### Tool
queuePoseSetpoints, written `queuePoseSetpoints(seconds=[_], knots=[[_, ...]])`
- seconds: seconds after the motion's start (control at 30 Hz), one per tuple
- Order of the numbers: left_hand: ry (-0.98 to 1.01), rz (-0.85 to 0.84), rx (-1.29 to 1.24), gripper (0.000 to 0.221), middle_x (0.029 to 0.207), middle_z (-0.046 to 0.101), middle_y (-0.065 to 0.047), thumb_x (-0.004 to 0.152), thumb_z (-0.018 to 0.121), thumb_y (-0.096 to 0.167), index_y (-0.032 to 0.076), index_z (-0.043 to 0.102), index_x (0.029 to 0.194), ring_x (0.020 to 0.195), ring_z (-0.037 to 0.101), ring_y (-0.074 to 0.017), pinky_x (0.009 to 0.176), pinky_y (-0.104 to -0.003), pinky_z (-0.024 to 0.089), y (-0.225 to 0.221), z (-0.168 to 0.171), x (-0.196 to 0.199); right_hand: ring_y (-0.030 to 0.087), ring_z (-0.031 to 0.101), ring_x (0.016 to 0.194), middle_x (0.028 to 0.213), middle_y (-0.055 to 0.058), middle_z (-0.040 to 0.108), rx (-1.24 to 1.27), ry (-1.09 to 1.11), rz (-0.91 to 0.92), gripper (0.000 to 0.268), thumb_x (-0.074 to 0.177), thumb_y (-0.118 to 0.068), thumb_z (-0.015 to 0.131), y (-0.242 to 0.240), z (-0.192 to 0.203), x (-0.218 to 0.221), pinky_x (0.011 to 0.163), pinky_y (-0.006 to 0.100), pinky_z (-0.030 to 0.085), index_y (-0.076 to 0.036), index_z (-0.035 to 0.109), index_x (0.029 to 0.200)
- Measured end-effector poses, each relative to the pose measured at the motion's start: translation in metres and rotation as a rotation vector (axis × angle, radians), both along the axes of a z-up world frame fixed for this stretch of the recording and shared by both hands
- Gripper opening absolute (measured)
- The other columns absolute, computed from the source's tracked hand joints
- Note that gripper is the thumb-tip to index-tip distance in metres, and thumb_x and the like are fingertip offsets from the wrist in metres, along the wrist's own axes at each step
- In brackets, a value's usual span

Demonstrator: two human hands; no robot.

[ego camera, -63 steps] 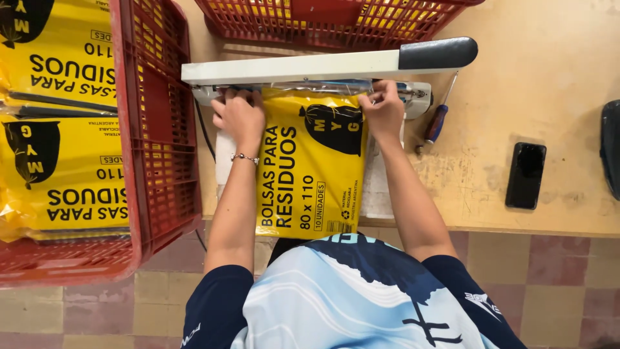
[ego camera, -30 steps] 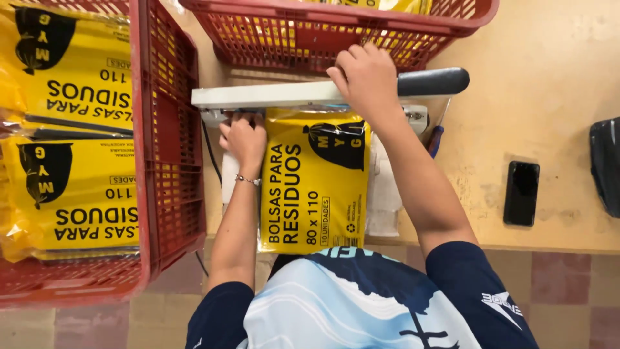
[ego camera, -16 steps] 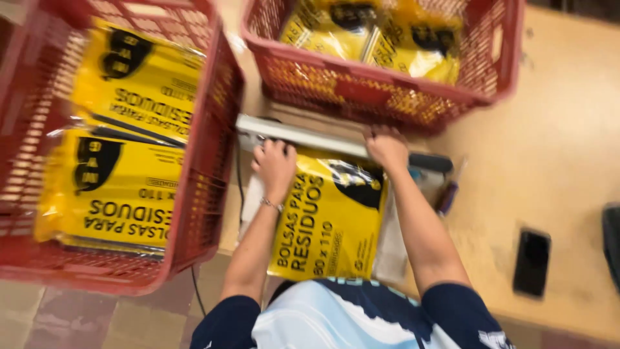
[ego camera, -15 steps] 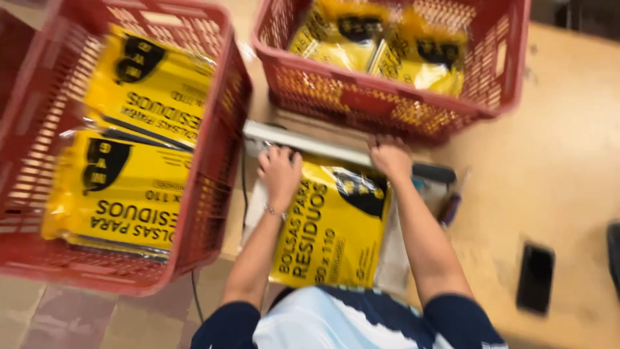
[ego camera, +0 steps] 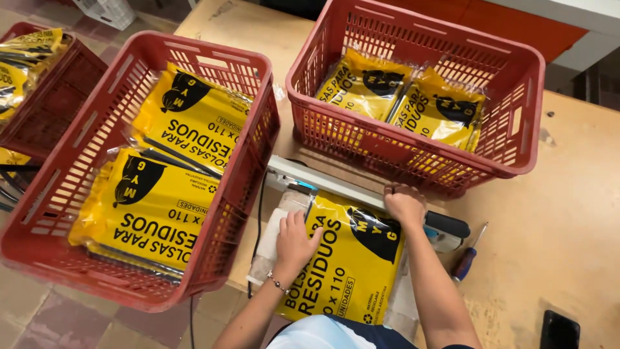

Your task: Seal plastic bags using a heat sealer and sort them into baskets

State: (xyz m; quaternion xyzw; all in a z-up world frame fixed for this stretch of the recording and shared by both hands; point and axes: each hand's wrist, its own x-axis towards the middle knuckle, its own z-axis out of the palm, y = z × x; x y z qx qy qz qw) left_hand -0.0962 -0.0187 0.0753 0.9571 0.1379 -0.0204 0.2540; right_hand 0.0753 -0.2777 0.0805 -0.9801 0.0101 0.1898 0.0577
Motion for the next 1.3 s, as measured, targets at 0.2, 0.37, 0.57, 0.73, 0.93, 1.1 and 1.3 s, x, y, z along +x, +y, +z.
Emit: queuePoseSetpoints(seconds=[0.2,0.37,0.57,0.73,0.93,1.1,1.3], knots=[[0.021,-0.005,0.013,0.061,0.107,0.056,-0.006,0.090,0.062,0.061,0.010,0.055,0.122,0.109,0.060,-0.0288,0.084,-0.048,0.061,-0.001,-0.003,0.005,0.033,0.064,0.124,0.124,0.011,0.074,-0.011,-0.023,0.002,0.064,0.102,-0.051,0.024,0.005,0.013,-0.007,0.105,0.050,0.047,-0.015,0.074,0.118],[-0.030,-0.005,0.100,0.063,0.104,0.057,-0.004,0.087,0.059,0.069,0.014,0.055,0.119,0.107,0.061,-0.0276,0.083,-0.049,0.061,-0.002,-0.023,0.005,0.033,0.065,0.122,0.121,0.010,0.075,-0.031,-0.042,0.014,0.065,0.101,-0.051,0.024,0.003,0.004,-0.005,0.103,0.050,0.047,-0.014,0.075,0.113],[-0.104,0.003,0.104,0.056,0.098,0.057,-0.004,0.088,0.062,0.061,0.013,0.058,0.116,0.100,0.062,-0.0263,0.079,-0.046,0.060,-0.004,-0.019,0.003,0.035,0.065,0.122,0.120,0.012,0.076,-0.038,-0.052,0.011,0.065,0.102,-0.050,0.025,0.006,0.005,-0.005,0.102,0.050,0.047,-0.012,0.077,0.111],[-0.154,-0.003,0.116,0.056,0.097,0.057,-0.004,0.087,0.063,0.061,0.013,0.058,0.115,0.099,0.063,-0.0268,0.077,-0.046,0.059,-0.003,-0.025,0.003,0.035,0.064,0.123,0.122,0.012,0.075,-0.027,-0.044,0.024,0.065,0.102,-0.050,0.023,0.007,0.014,-0.006,0.103,0.049,0.046,-0.013,0.075,0.114],[-0.165,-0.015,0.115,0.059,0.098,0.057,-0.005,0.088,0.060,0.064,0.013,0.058,0.117,0.099,0.063,-0.0284,0.079,-0.047,0.059,-0.002,-0.032,0.003,0.035,0.064,0.124,0.123,0.012,0.075,-0.027,-0.041,0.030,0.065,0.101,-0.051,0.023,-0.001,-0.004,-0.002,0.104,0.049,0.046,-0.014,0.074,0.118],[-0.128,-0.036,0.063,0.055,0.097,0.057,-0.004,0.092,0.058,0.062,0.014,0.058,0.118,0.097,0.063,-0.0262,0.079,-0.045,0.058,0.000,-0.031,0.003,0.038,0.063,0.123,0.124,0.014,0.074,-0.015,-0.050,0.019,0.065,0.101,-0.049,0.025,0.003,0.002,-0.004,0.104,0.049,0.046,-0.011,0.075,0.118],[-0.213,-0.049,0.113,0.059,0.097,0.057,-0.005,0.087,0.062,0.064,0.012,0.058,0.116,0.097,0.064,-0.0289,0.076,-0.047,0.059,0.003,-0.039,0.003,0.037,0.063,0.124,0.127,0.012,0.074,-0.050,-0.061,-0.003,0.065,0.100,-0.049,0.025,0.010,0.011,-0.009,0.104,0.049,0.047,-0.012,0.075,0.120]])
